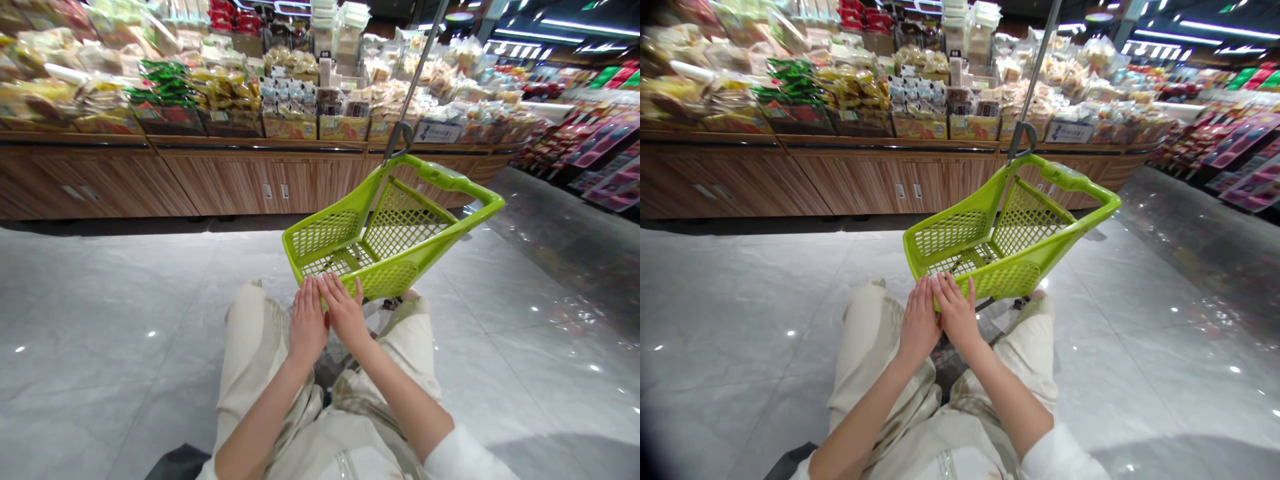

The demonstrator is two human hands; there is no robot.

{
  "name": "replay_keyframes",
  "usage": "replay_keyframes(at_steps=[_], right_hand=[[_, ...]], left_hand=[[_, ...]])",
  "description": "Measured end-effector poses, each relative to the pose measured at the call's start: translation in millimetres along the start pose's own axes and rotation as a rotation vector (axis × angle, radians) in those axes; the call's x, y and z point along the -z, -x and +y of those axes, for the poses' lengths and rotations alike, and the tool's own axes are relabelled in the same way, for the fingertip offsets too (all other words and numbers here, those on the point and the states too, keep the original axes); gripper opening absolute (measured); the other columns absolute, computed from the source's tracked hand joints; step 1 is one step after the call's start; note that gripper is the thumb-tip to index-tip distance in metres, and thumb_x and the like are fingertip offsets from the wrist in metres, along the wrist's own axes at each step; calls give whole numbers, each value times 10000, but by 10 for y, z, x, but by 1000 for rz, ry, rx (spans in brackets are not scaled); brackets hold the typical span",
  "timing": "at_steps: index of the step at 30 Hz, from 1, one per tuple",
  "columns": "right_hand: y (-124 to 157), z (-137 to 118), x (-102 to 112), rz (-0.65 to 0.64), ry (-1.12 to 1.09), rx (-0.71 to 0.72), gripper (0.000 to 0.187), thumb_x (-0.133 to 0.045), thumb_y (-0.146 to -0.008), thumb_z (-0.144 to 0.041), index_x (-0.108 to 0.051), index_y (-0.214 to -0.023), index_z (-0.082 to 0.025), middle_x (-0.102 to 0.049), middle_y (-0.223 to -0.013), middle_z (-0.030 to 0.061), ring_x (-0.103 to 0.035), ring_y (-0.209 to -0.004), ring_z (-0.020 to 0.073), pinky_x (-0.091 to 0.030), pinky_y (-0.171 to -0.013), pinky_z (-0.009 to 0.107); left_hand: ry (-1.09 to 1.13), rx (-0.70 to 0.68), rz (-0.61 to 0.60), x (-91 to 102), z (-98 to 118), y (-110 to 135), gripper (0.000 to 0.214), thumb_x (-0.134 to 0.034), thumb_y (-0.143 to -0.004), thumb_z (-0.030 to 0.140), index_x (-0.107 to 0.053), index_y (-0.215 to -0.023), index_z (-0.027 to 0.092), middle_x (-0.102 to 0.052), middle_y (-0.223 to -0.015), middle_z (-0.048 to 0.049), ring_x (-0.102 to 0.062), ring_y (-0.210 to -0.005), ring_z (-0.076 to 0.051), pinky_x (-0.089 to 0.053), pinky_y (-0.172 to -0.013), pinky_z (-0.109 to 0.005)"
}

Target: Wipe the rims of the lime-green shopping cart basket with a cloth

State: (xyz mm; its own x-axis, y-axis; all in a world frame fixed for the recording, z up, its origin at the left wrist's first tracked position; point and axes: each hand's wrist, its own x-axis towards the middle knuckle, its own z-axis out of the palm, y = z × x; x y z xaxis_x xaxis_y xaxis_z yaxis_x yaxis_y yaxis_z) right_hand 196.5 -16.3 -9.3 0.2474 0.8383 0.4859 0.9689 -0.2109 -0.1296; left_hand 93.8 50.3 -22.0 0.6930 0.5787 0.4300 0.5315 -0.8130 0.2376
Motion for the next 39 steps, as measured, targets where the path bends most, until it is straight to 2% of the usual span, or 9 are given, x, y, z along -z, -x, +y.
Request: replay_keyframes(at_steps=[7,10,14,17,22,25,30,36,39], right_hand=[[-27,739,234,194,48,-304,680,-442,-823,-61,-437,-1450,-324,-564,-1437,49,-292,-1476,294,-14,-1150,702],[-21,546,150,210,3,-296,696,-419,-820,-45,-418,-1464,-308,-557,-1444,51,-302,-1472,280,14,-1165,674],[8,46,17,39,-12,-54,658,-406,-854,-60,-404,-1474,-282,-506,-1490,42,-309,-1473,222,49,-1215,555],[6,159,81,-2,28,-9,647,-417,-860,-66,-420,-1459,-310,-502,-1494,21,-288,-1483,224,40,-1209,573],[-44,736,244,152,103,-326,659,-418,-825,-52,-465,-1428,-314,-561,-1441,27,-281,-1480,295,-27,-1153,688],[-42,552,170,186,75,-311,677,-411,-816,-43,-448,-1446,-289,-560,-1441,50,-300,-1471,289,4,-1168,660],[1,148,61,11,11,15,673,-422,-837,-41,-418,-1463,-286,-537,-1464,51,-308,-1472,206,87,-1198,563],[-57,639,220,145,75,-398,671,-417,-797,-36,-486,-1414,-292,-559,-1444,32,-269,-1487,260,6,-1165,651],[-65,401,156,135,53,-417,697,-394,-798,-25,-446,-1447,-276,-529,-1471,41,-259,-1491,249,3,-1172,637]], left_hand=[[4,-60,-14,35,-1,13,780,-479,-878,170,-94,-1546,53,-271,-1593,-232,-217,-1501,-296,-307,-1190,-500],[7,-59,-10,7,24,12,794,-474,-876,170,-69,-1549,55,-265,-1596,-228,-222,-1499,-301,-314,-1186,-504],[1,-43,3,-39,18,3,815,-488,-847,140,-83,-1549,59,-292,-1588,-222,-230,-1497,-296,-314,-1189,-490],[-3,-37,-2,-32,-2,-3,800,-489,-846,135,-108,-1544,50,-292,-1588,-222,-234,-1496,-291,-310,-1191,-484],[-2,-53,-11,-8,10,3,772,-475,-885,175,-95,-1543,35,-254,-1602,-222,-206,-1505,-289,-290,-1201,-483],[0,-42,-8,-26,28,3,781,-483,-879,168,-92,-1541,28,-243,-1604,-230,-188,-1508,-295,-285,-1203,-484],[-27,-31,-22,-44,11,-4,786,-511,-851,140,-137,-1529,9,-248,-1599,-241,-179,-1510,-298,-273,-1210,-473],[-8,-50,-21,-11,13,3,795,-494,-879,179,-84,-1545,36,-235,-1610,-220,-186,-1510,-286,-285,-1204,-476],[-3,-30,-9,-30,33,3,813,-495,-874,180,-63,-1548,38,-223,-1612,-224,-174,-1511,-295,-287,-1202,-485]])
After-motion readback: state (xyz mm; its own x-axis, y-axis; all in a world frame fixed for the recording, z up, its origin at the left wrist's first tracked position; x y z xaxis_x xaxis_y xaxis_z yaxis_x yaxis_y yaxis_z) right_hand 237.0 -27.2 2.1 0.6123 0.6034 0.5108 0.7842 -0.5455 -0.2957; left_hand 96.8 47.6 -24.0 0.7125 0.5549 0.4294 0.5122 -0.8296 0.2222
